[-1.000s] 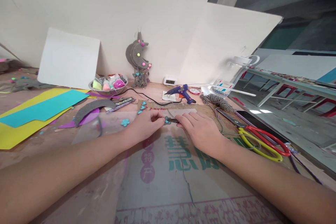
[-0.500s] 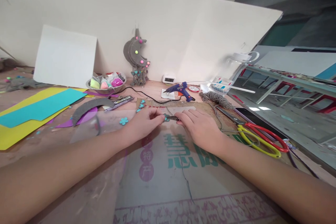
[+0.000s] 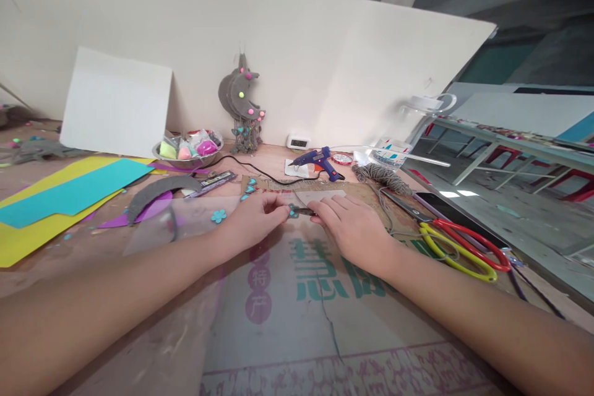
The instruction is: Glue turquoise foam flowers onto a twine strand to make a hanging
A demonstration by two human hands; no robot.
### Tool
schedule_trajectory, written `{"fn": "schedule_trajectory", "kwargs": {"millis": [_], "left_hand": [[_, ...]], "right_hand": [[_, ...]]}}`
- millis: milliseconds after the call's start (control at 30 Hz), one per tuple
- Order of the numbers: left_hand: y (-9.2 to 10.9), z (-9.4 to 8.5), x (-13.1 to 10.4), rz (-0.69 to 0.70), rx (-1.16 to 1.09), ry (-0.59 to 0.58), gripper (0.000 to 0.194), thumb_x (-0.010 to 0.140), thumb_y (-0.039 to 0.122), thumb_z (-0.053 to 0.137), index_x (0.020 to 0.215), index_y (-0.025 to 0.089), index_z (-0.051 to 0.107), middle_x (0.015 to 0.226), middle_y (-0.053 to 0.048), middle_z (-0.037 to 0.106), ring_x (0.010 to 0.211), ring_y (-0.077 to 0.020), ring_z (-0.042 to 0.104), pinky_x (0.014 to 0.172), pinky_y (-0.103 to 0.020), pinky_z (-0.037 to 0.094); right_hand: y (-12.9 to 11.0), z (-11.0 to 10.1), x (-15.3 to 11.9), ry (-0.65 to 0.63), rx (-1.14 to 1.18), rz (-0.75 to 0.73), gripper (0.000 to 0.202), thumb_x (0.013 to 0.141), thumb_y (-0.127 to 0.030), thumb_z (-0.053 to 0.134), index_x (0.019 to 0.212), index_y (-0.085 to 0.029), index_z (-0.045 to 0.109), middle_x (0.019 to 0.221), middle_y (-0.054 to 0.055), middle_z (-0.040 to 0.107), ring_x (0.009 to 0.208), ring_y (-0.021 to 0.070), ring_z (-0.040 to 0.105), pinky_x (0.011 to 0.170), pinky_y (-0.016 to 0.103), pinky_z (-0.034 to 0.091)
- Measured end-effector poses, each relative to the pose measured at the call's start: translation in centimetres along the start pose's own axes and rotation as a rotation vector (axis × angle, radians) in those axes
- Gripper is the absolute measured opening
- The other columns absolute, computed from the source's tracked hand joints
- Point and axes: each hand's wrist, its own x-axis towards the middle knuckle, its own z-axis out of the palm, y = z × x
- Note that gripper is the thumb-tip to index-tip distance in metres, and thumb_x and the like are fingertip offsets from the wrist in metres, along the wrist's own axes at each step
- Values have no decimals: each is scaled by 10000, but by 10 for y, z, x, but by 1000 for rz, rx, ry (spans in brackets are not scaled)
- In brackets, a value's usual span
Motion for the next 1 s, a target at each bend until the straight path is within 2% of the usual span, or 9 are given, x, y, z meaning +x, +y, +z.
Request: {"fn": "schedule_trajectory", "kwargs": {"millis": [500,733,867,1000], "left_hand": [[-4,2,2,-8,-18,5,132,726,301,470,664,189,500,499,46,485,431,-84,436,423,-183,318],[-2,-1,0,-4,-32,-34,152,728,310,454,649,187,496,540,35,499,464,-97,444,452,-204,335],[0,-1,-1,48,-15,-12,159,720,302,456,635,176,503,578,29,510,529,-106,457,505,-211,346],[0,0,0,19,-33,4,179,727,319,448,622,180,491,554,33,492,502,-103,444,492,-216,339]], "right_hand": [[0,0,0,-1,-18,-10,221,907,-246,392,982,-127,563,770,58,586,723,184,495,671,289,331],[-1,0,0,-28,4,-7,234,913,-242,379,974,-121,570,771,66,594,703,183,506,663,301,340],[0,2,-3,-43,29,-3,222,910,-235,383,984,-125,562,793,67,599,722,189,520,667,312,356],[2,4,-4,-10,51,-7,215,906,-232,392,996,-125,555,792,63,600,716,190,526,663,316,377]]}}
